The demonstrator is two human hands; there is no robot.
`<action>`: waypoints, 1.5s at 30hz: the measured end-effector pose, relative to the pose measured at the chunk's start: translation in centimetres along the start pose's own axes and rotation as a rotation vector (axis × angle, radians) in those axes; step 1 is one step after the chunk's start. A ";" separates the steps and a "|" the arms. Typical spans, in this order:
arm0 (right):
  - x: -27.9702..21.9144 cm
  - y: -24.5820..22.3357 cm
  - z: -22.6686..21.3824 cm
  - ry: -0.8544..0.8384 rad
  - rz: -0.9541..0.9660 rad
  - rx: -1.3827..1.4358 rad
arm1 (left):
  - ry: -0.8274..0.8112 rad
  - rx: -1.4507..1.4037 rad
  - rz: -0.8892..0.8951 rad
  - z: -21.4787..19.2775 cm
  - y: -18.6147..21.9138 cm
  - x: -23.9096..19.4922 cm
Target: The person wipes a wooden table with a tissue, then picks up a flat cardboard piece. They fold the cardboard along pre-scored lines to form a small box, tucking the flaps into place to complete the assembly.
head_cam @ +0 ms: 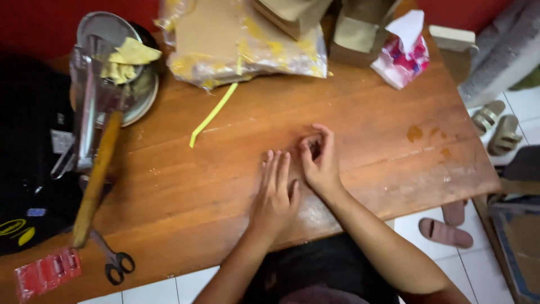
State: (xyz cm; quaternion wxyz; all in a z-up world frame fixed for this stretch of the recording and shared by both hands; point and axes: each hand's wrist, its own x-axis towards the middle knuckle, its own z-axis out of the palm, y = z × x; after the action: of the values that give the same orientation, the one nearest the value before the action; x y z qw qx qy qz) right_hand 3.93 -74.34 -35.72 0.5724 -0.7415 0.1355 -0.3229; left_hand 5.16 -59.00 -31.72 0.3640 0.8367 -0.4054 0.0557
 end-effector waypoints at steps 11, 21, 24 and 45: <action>0.0 1.6 -0.9 -0.047 -0.001 -0.093 | -0.063 -0.178 0.009 3.7 -1.9 1.9; 3.5 -3.1 -8.6 -0.036 -0.055 -0.580 | 0.057 -0.348 0.141 2.9 -1.8 3.6; 8.8 -3.1 -12.9 0.189 -0.276 -0.749 | 0.003 -0.353 0.083 2.6 -1.1 3.6; 1.0 -6.6 -27.1 0.545 -0.605 -0.964 | -0.106 -0.268 0.054 2.3 2.0 4.6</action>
State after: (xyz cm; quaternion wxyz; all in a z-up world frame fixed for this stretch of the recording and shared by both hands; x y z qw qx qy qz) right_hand -13.64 -93.50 -25.51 0.0024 -0.8128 0.1908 -0.5505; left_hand 6.26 -64.24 -30.49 0.4491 0.7710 -0.4502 -0.0333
